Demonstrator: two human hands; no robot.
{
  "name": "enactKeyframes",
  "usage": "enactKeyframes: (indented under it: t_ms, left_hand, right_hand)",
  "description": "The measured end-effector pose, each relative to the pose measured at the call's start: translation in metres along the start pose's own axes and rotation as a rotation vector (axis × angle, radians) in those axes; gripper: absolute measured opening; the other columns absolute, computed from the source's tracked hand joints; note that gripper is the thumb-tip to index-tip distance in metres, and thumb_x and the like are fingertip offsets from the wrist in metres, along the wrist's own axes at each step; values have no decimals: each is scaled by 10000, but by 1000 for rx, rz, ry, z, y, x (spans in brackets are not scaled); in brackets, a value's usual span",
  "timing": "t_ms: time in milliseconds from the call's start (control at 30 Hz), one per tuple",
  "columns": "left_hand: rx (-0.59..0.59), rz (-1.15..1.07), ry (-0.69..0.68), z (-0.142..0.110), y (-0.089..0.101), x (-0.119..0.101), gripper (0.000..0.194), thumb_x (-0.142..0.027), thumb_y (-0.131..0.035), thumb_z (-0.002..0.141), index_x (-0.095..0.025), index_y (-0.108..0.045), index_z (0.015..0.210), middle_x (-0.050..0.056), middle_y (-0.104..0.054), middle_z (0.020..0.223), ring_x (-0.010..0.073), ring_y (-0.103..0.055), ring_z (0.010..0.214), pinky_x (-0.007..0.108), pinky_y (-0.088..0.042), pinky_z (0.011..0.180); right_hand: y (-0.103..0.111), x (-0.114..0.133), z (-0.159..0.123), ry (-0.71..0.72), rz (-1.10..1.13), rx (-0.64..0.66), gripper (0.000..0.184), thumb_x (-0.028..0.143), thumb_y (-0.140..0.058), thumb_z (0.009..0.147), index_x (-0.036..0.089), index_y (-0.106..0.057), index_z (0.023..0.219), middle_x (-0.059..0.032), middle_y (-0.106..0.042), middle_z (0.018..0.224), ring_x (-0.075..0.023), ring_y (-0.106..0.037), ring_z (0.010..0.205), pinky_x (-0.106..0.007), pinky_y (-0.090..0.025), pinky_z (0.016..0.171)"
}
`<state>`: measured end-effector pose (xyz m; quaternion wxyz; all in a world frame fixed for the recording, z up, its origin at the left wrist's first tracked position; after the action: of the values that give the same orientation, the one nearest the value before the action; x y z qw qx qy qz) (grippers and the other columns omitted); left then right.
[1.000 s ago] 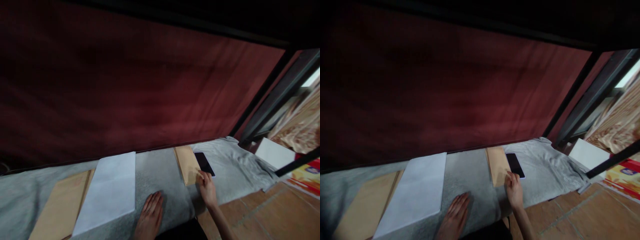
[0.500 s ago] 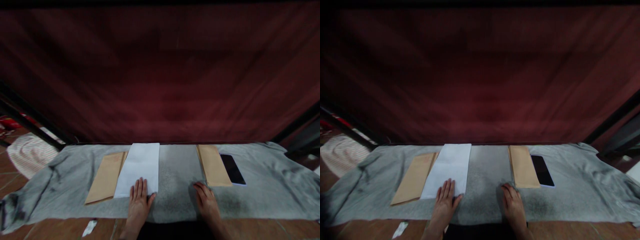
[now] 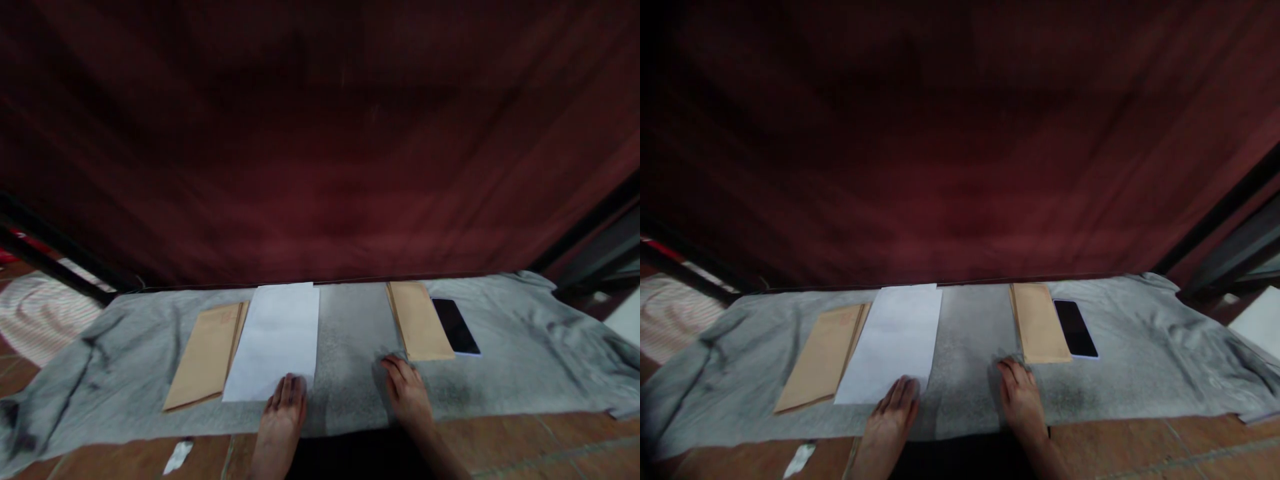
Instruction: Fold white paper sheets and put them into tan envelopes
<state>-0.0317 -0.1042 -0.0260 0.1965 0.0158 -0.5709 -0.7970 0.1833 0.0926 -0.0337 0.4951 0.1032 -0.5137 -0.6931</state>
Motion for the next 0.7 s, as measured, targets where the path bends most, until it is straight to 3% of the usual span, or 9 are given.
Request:
enactKeyframes:
  t_ms: [67, 167, 267, 400, 533, 700]
  left_hand:
    - [1, -30, -28, 3, 8, 0, 507, 39, -377, 863, -218, -659, 1197, 68, -703, 1242, 230, -670, 1145, 351, -581, 881]
    - [-65, -107, -50, 14, 27, -1, 400, -25, -393, 909, -194, -667, 1146, 66, -738, 1132, 213, -713, 1011, 326, -592, 832]
    - [-124, -158, -57, 31, 46, -19, 364, -54, -404, 930, -173, -652, 1168, 69, -744, 1089, 211, -713, 964, 339, -583, 839]
    - [-72, -248, -128, 55, 56, -83, 382, -7, -418, 889, -178, -666, 1124, 66, -729, 1142, 208, -691, 1021, 356, -556, 902]
    - [-30, -327, -174, 68, 55, -142, 378, -24, -492, 864, -197, -662, 1154, 55, -724, 1142, 196, -681, 1005, 344, -548, 902]
    - [49, -355, -322, 66, 41, -187, 319, -99, -515, 912, -188, -645, 1189, 62, -703, 1178, 204, -646, 1097, 359, -510, 958]
  right_hand:
    - [2, 0, 1, -1, -2, -9, 373, 177, -430, 951, 255, -629, 1257, -85, -672, 1258, -259, -634, 1148, -405, -513, 915]
    - [3, 1, 1, 2, 1, -15, 365, 174, -427, 957, 241, -641, 1244, -88, -674, 1251, -253, -631, 1151, -392, -515, 916]
    - [2, 1, 1, -13, 22, -1, 356, 185, -414, 973, 217, -643, 1244, -97, -673, 1249, -253, -628, 1155, -395, -514, 923]
    - [5, -6, 4, -97, 134, -1, 342, 241, -389, 1001, 223, -660, 1209, -94, -692, 1207, -245, -647, 1129, -403, -527, 938]
    - [12, -21, 10, -270, 340, -4, 360, 338, -361, 1019, 227, -679, 1144, -90, -727, 1121, -236, -675, 1093, -400, -537, 971]
    - [8, -33, 16, -460, 513, 73, 420, 455, -369, 1000, 220, -648, 1208, -86, -751, 1069, -239, -711, 1018, -392, -560, 935]
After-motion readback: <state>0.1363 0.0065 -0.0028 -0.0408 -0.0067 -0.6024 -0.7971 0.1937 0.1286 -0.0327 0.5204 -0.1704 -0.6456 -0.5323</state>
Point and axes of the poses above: each hand's wrist, its own z-axis towards the middle knuckle, its own y-axis out of the back of the hand, x = y × z, the point moved 10 cm from there along z, towards the middle knuckle
